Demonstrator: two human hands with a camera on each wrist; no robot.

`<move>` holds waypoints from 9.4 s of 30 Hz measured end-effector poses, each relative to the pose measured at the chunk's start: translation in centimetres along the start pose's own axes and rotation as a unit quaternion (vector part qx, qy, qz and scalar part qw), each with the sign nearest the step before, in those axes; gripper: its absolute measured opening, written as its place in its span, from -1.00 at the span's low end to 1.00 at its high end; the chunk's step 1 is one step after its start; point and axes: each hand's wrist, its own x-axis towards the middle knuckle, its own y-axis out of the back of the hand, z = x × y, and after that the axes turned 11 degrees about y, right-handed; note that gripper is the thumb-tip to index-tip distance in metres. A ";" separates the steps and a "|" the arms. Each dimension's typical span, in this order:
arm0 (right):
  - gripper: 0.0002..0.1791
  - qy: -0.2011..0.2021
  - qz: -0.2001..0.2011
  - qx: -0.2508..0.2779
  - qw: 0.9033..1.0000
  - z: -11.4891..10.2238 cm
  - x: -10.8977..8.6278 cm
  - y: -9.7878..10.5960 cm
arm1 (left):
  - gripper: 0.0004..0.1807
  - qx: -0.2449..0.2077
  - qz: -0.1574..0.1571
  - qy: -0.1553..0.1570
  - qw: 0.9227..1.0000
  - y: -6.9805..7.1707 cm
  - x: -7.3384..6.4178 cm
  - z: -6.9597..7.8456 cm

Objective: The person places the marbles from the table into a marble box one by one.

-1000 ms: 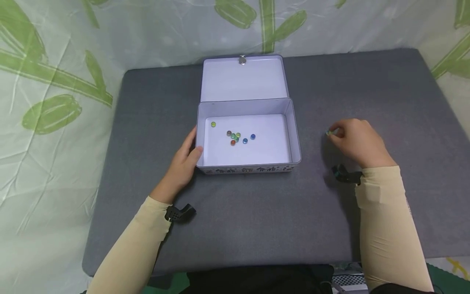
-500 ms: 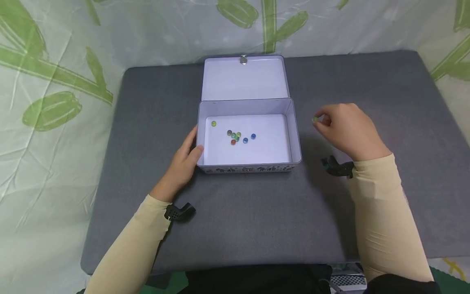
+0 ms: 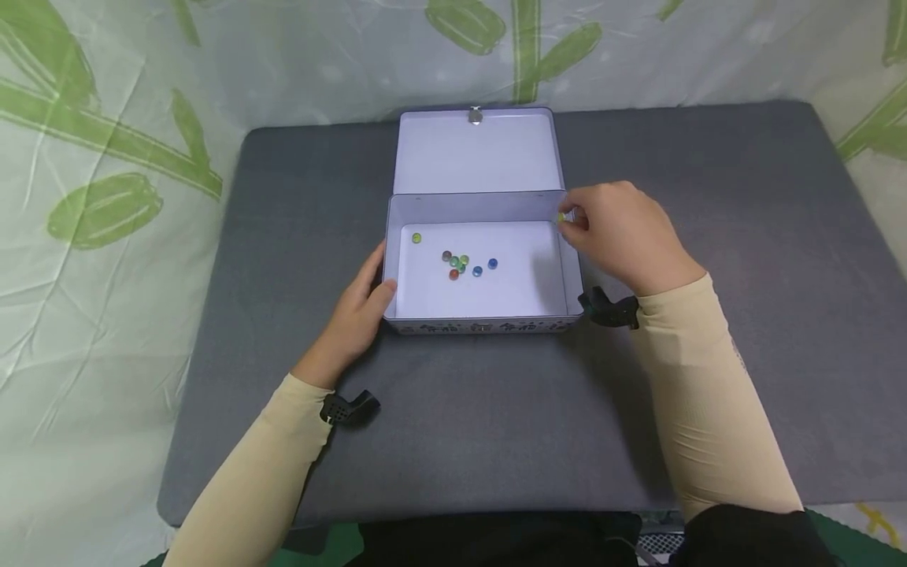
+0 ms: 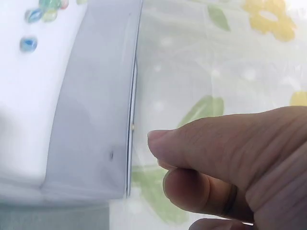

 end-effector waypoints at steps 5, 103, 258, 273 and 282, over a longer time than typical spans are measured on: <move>-0.75 0.008 -0.017 0.002 1.000 -0.9 1.1 -0.3 | -0.23 0.005 0.001 0.004 1.000 -0.2 0.1 0.1; -0.88 0.035 -0.185 0.070 0.980 -2.6 6.5 -6.8 | -0.21 -0.008 -0.014 0.003 1.000 -1.8 -0.3 2.0; -0.82 0.092 -0.104 0.086 0.987 -3.0 7.7 -6.5 | -0.23 -0.022 -0.009 0.003 1.000 -1.2 0.5 -0.2; -0.82 0.097 -0.145 0.112 0.978 -2.7 8.5 -7.7 | -0.23 -0.023 -0.009 0.002 1.000 -0.9 0.7 0.1; -0.79 0.090 -0.145 0.123 0.978 -2.6 8.4 -7.8 | -0.23 -0.014 -0.011 0.002 1.000 -0.8 0.7 0.3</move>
